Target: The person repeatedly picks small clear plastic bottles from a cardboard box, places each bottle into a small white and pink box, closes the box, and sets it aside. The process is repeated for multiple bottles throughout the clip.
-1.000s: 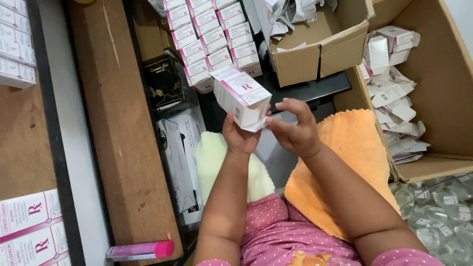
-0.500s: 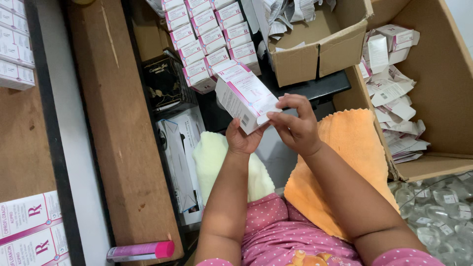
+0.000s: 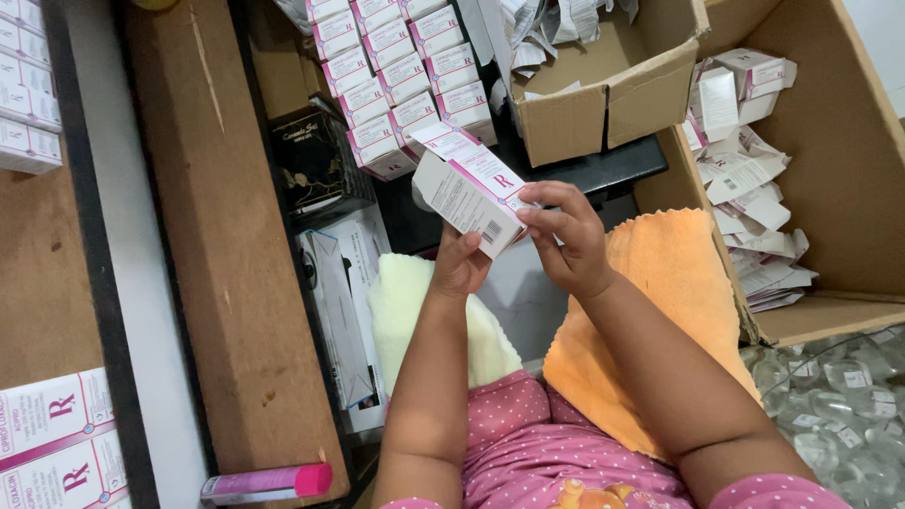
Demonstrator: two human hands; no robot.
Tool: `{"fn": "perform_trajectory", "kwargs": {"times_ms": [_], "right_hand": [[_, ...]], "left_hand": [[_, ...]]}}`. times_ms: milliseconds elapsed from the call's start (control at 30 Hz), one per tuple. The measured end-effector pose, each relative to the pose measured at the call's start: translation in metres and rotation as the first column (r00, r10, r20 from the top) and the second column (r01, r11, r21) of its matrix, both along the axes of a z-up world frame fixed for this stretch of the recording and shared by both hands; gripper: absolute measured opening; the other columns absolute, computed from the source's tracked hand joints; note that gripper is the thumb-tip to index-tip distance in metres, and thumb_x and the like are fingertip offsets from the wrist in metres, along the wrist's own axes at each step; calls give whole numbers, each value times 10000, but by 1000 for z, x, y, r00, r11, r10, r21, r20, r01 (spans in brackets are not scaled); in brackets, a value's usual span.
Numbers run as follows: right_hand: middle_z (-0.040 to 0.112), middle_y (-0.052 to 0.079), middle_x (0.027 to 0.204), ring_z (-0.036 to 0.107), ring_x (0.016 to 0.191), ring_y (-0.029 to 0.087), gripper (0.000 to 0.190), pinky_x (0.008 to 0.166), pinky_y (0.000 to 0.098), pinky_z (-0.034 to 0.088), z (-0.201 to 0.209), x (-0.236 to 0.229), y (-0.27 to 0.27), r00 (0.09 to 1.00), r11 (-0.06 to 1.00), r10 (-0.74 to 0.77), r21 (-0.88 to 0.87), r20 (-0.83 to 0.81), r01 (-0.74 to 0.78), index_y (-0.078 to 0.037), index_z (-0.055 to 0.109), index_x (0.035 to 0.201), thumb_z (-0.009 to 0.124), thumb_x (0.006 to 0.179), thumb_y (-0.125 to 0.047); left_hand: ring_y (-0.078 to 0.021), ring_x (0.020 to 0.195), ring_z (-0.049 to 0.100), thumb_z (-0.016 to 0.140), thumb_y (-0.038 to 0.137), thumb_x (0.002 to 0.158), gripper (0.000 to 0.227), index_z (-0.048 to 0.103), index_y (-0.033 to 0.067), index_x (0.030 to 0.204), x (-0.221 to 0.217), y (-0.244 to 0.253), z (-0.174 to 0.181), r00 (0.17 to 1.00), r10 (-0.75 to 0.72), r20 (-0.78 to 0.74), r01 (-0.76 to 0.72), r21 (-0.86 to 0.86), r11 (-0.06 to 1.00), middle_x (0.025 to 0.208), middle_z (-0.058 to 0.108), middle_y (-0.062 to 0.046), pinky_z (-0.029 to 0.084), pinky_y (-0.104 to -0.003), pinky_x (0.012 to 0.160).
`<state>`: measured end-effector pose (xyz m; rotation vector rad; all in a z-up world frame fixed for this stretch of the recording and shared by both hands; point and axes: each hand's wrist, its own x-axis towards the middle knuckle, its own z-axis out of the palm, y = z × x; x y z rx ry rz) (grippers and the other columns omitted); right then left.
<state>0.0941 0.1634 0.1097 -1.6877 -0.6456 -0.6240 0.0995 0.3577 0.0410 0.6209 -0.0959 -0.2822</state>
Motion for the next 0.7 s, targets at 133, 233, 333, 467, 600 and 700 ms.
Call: {"fn": "perform_trajectory", "kwargs": {"times_ms": [133,233,333,467,600,700], "right_hand": [[643,152,1197,648,1158,308,230,953,362,557,-7,2,1,1000,999,5,34,-19,-5,-65,649,1159,657,965,60],[638,108,1225,633,1217,278,210,1038,381,529,-22,8,1,995,999,-44,23,-85,46,-78,623,1154,666,991,47],[533,148,1348,572,1263,278,317,1054,384,514,-44,17,0,938,998,2,60,-348,20,-55,606,1240,658,957,79],[484,127,1462,585,1260,226,770,1036,364,530,-71,27,1,639,928,371,301,-674,-222,-106,320,1540,636,862,77],[288,59,1592,599,1230,225,1092,970,390,550,-81,22,10,419,876,482,437,-770,-206,-201,-51,1594,724,838,-58],[337,54,1560,565,1228,204,1035,941,401,572,-79,17,20,380,838,531,537,-758,-98,-269,-31,1625,699,891,-288]], "left_hand": [[-325,1340,576,847,171,838,904,329,151,1578,-2,1,-2,999,-32,-1,32,44,999,1447,557,-129,537,-551,1082],[-319,1311,593,860,152,825,908,331,135,1562,-1,-4,1,1000,29,8,-30,55,998,1429,540,-142,553,-532,1066],[-271,1318,576,906,142,830,956,248,179,1523,6,-15,6,899,324,295,-422,382,822,1445,471,-102,547,-455,1090],[-322,1179,626,950,235,705,1041,289,112,1499,-4,-25,13,736,265,622,-662,744,93,1352,484,-151,590,-417,939],[-376,1094,595,967,258,683,1081,305,138,1530,-4,-28,12,716,119,688,-654,721,-230,1222,516,-166,550,-441,845],[-388,1130,577,967,238,728,1064,304,168,1557,0,-31,6,646,57,761,-724,636,-267,1239,511,-170,530,-470,895]]}}
